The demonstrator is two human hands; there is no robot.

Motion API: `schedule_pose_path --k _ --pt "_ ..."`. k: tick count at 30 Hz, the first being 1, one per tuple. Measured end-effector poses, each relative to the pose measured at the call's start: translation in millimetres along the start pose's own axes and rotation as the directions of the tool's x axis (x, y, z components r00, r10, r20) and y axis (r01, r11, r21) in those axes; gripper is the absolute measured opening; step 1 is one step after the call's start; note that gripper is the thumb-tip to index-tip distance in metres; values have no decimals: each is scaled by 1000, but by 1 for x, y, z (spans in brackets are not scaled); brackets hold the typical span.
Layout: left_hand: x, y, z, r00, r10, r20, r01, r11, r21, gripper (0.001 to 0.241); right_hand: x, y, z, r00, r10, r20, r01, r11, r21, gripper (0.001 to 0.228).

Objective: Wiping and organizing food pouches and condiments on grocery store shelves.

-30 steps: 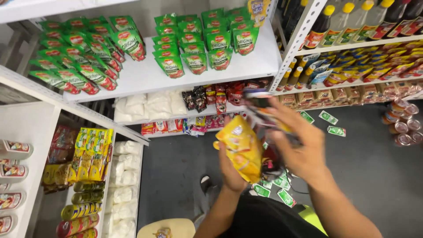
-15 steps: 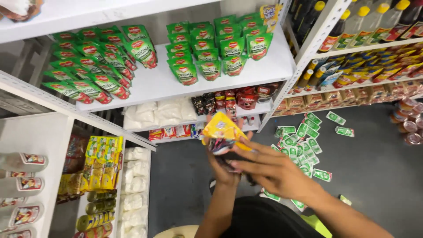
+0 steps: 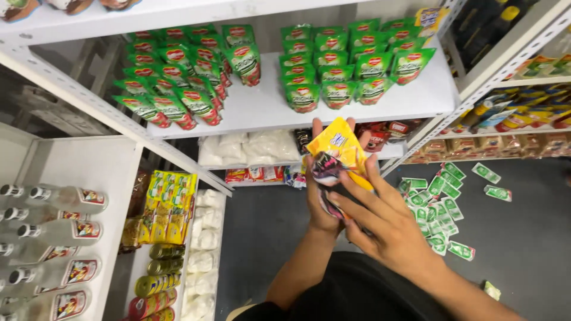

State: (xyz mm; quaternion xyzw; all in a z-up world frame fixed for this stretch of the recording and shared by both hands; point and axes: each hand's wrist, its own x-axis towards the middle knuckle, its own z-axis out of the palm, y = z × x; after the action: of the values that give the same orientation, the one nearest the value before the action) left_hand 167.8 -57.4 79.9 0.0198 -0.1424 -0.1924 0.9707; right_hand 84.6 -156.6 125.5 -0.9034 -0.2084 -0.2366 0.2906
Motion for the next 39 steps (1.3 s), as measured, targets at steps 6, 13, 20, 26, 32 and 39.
schedule_pose_path --k 6,13,20,26,32,39 --pt "4 34 32 999 -17 -42 28 960 279 70 8 3 -16 991 -134 -4 133 986 103 44" --pt "-5 31 15 993 -94 -68 110 946 304 70 57 3 -8 959 67 -275 -53 997 58 33" --pt "24 38 37 994 37 -100 5 920 391 71 27 -10 22 978 172 -118 -156 979 131 49" --pt "39 19 21 1000 8 25 -5 993 -121 57 -13 3 -22 955 232 -184 -203 965 167 58" --pt "17 -26 11 1000 1 9 1 969 -247 59 -8 19 -85 940 110 -324 -101 994 43 48" --pt "-3 -65 4 992 78 -104 -80 997 -17 61 -24 25 -57 998 -50 -27 54 981 185 27"
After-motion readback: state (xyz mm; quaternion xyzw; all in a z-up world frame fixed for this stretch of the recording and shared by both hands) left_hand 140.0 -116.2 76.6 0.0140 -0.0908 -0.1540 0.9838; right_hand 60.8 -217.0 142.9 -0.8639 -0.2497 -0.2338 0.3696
